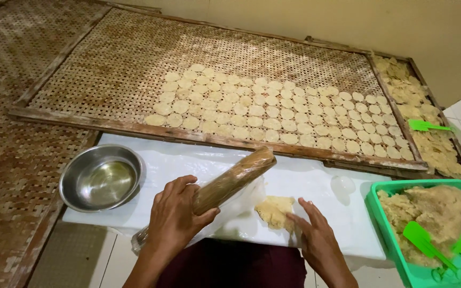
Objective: Shaping small rounds of dough and placing them onto a bamboo drying rack.
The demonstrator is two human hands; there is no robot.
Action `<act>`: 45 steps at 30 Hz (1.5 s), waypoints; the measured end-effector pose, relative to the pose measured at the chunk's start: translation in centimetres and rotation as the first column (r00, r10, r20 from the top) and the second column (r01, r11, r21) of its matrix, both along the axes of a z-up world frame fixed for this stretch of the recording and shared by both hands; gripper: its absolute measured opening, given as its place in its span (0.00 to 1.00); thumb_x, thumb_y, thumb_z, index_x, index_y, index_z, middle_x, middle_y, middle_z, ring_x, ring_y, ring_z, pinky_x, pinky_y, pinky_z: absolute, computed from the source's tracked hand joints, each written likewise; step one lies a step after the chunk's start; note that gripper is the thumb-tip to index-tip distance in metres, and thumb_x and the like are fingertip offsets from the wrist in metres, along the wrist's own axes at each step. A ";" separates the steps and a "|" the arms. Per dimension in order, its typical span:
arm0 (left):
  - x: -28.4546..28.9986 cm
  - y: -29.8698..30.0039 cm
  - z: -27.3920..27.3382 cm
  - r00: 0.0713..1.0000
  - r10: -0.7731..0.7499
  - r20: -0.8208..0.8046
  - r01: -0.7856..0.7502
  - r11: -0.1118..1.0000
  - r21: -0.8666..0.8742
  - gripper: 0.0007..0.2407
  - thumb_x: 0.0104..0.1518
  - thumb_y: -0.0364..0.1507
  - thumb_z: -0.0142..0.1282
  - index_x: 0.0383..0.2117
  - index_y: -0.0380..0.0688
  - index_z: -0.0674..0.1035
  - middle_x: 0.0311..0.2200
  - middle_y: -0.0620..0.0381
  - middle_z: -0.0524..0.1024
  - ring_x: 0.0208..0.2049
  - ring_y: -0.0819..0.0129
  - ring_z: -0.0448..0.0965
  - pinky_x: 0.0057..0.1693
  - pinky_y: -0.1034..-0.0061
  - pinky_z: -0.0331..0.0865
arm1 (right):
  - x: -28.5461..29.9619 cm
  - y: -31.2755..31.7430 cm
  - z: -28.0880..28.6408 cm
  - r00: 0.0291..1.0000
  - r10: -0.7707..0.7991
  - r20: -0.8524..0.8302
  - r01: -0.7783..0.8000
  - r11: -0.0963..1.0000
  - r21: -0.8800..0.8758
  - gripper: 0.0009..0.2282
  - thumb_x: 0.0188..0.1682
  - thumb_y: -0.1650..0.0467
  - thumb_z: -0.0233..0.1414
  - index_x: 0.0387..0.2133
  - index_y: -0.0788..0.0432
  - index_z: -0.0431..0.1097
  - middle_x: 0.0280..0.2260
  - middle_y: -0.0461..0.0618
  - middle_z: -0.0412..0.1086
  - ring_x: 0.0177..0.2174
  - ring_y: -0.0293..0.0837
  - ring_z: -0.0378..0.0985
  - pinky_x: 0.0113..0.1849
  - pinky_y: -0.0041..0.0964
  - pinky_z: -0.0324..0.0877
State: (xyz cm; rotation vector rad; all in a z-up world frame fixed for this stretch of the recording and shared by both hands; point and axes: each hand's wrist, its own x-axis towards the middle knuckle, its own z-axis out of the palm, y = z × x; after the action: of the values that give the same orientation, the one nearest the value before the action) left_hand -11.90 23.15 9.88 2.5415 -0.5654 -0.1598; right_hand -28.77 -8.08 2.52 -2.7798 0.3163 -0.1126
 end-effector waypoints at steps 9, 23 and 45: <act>1.4 -6.5 0.4 0.862 -0.435 0.261 0.443 0.896 0.030 0.22 0.40 0.44 0.77 0.31 0.41 0.81 0.41 0.51 0.76 0.41 0.58 0.74 0.54 0.57 0.67 | 2.2 1.1 7.3 0.931 0.157 0.329 -0.054 0.952 -0.303 0.37 0.37 0.62 0.57 0.65 0.39 0.54 0.73 0.53 0.38 0.71 0.62 0.34 0.65 0.69 0.34; 4.8 -17.0 -9.0 0.711 -0.667 0.223 0.580 0.735 0.352 0.29 0.68 0.54 0.32 0.29 0.45 0.82 0.32 0.53 0.72 0.28 0.65 0.66 0.37 0.67 0.64 | 1.5 -1.6 1.6 0.966 -0.125 -0.225 0.133 0.991 0.020 0.30 0.44 0.52 0.53 0.63 0.39 0.60 0.52 0.41 0.71 0.42 0.47 0.79 0.41 0.42 0.74; 7.6 -19.7 -9.8 0.774 -0.460 0.435 0.396 0.888 0.235 0.28 0.62 0.45 0.48 0.70 0.64 0.59 0.74 0.45 0.45 0.75 0.46 0.36 0.67 0.27 0.34 | 7.5 -7.2 -1.3 0.982 -0.159 -0.098 0.126 0.953 -0.276 0.25 0.58 0.50 0.26 0.70 0.26 0.41 0.73 0.48 0.28 0.70 0.61 0.21 0.63 0.72 0.29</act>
State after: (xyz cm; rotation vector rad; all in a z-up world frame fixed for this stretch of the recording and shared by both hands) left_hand -4.30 3.43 0.09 2.5323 -1.3775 0.3012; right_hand -21.30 -15.24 1.21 -3.0369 0.5726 -0.0255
